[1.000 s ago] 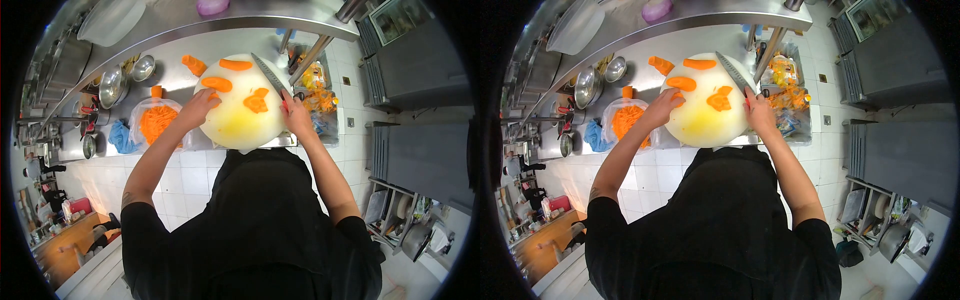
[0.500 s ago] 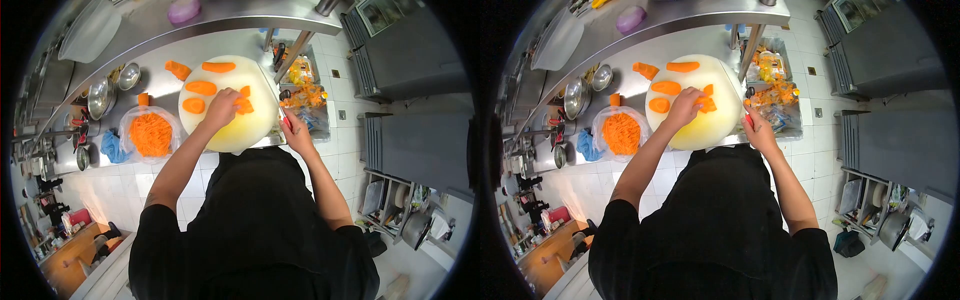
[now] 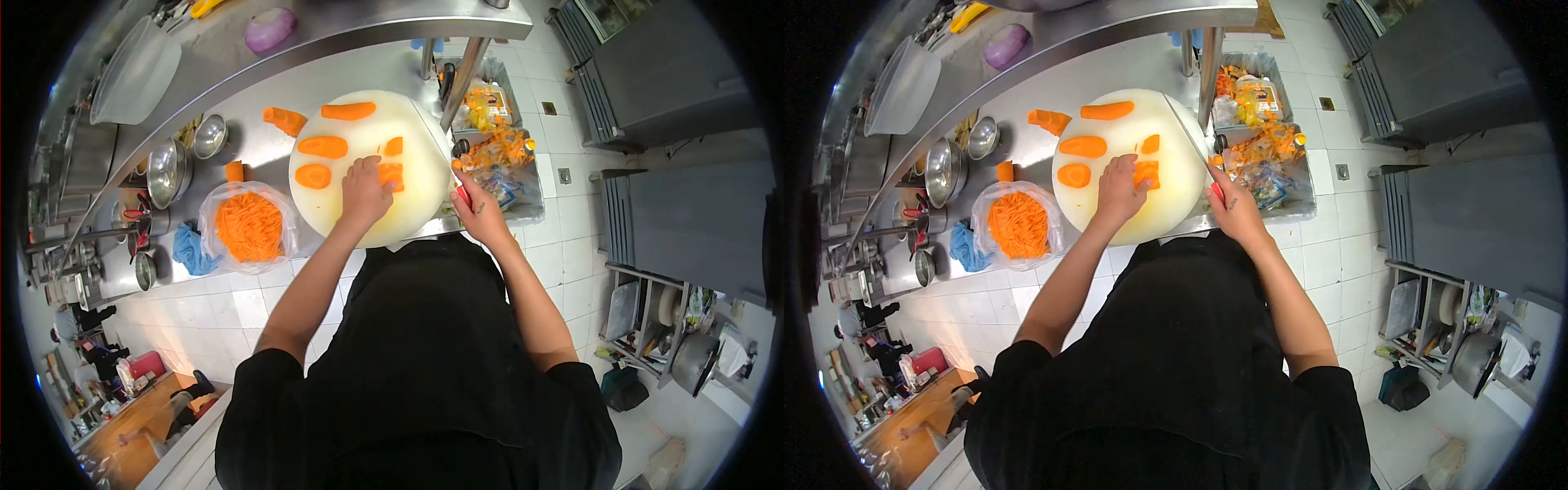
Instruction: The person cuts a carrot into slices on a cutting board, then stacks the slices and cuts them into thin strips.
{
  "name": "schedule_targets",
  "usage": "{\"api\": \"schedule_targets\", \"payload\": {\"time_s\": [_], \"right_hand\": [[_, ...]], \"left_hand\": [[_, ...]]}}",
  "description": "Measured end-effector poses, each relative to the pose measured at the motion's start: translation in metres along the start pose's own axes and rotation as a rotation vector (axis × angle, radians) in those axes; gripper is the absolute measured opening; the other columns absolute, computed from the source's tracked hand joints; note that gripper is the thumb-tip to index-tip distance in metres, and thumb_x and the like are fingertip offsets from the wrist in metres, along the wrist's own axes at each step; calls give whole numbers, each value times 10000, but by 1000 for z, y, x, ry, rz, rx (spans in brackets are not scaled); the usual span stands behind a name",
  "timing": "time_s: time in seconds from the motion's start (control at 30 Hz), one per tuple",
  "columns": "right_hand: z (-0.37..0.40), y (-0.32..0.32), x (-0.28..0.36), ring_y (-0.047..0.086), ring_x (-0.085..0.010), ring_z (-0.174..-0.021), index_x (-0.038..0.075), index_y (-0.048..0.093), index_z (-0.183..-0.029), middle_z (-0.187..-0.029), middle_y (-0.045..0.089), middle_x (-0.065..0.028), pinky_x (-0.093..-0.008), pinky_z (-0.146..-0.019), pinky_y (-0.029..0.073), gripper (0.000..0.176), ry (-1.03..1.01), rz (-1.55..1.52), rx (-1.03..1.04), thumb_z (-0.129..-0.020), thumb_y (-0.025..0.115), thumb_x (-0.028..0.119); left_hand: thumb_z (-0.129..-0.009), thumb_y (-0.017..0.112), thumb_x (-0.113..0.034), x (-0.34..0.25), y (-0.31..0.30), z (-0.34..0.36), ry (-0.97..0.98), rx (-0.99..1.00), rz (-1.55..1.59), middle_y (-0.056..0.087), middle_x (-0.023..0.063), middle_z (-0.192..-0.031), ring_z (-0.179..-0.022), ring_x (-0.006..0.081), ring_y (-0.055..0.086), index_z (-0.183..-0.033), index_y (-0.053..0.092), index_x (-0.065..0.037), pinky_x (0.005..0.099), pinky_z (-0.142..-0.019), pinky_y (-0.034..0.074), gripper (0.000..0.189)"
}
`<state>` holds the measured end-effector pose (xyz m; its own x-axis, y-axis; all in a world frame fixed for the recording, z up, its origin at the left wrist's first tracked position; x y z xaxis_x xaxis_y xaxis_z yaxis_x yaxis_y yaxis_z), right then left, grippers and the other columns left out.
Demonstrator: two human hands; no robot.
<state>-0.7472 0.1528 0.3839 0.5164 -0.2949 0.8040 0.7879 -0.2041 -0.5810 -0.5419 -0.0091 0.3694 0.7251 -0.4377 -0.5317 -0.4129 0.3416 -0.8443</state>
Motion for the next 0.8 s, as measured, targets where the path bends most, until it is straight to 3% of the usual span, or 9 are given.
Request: {"api": "schedule_targets", "payload": {"time_s": [0.13,0.23,0.33,0.43,0.53,0.63,0.73,0.8], "right_hand": [[1,3,-1,767,-387,-1062,79,564,-1597,-1209,762,-272,-414,-965,576,541,-65,-29,-40,-1085,691,195],[1,7,-2,767,-393,-1102,73,561,-1598,-1255,756,-274,-412,-985,573,548,-58,-12,-28,-1079,699,181],[1,8,-2,767,-391,-1109,64,560,-1597,-1262,756,-273,-414,-990,573,546,-64,-11,-33,-1083,698,186],[1,8,-5,744,-490,-1081,85,552,-1592,-1157,761,-312,-515,-932,583,549,-95,-65,-75,-1080,688,230],[2,8,-5,746,-489,-1071,85,551,-1593,-1147,764,-310,-517,-922,583,553,-87,-55,-60,-1082,693,239],[2,9,-10,763,-404,-1157,50,562,-1586,-1326,746,-273,-421,-1013,573,533,-42,-28,-21,-1094,690,211],[5,8,-9,759,-405,-1182,48,561,-1583,-1342,739,-273,-423,-1021,573,532,-55,-44,-23,-1095,691,216],[4,8,-11,756,-406,-1196,49,561,-1581,-1350,737,-272,-425,-1025,573,532,-64,-45,-22,-1094,693,217]], "left_hand": [[-930,848,-196,-4,-1,10,-140,-9,-49,715,149,-1277,-1241,362,673,-1466,591,-40,503,-1057,512,615],[-937,849,-244,-8,0,10,-189,53,-76,685,177,-1363,-1293,380,642,-1481,566,-52,537,-1074,486,643],[-928,857,-245,-13,8,9,-191,49,-2,689,164,-1352,-1301,365,641,-1471,579,-52,547,-1073,485,639],[-926,856,-205,-16,15,9,-206,96,95,699,172,-1345,-1294,361,650,-1443,591,-48,521,-1071,499,601],[-923,855,-162,-19,13,13,-126,66,195,705,182,-1331,-1261,356,664,-1380,630,-58,479,-1062,519,520],[-921,853,-130,-23,9,33,160,-94,111,738,181,-1222,-1104,361,720,-1290,671,-49,445,-977,572,419],[-921,854,-130,13,30,31,-152,67,537,750,177,-1096,-931,383,735,-1225,702,-28,457,-879,604,354],[-930,849,-152,11,22,23,-168,-28,719,754,182,-1037,-865,401,736,-1231,700,-17,462,-843,615,362]]}}
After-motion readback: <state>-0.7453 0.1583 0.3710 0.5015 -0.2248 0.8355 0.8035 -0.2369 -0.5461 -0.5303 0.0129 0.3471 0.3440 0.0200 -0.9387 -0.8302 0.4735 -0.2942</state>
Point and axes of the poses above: each hand's wrist, its own z-axis away from the middle knuckle, its own y-axis out of the palm, x = y × z, the point moved 9 cm from there along -z, towards the middle knuckle
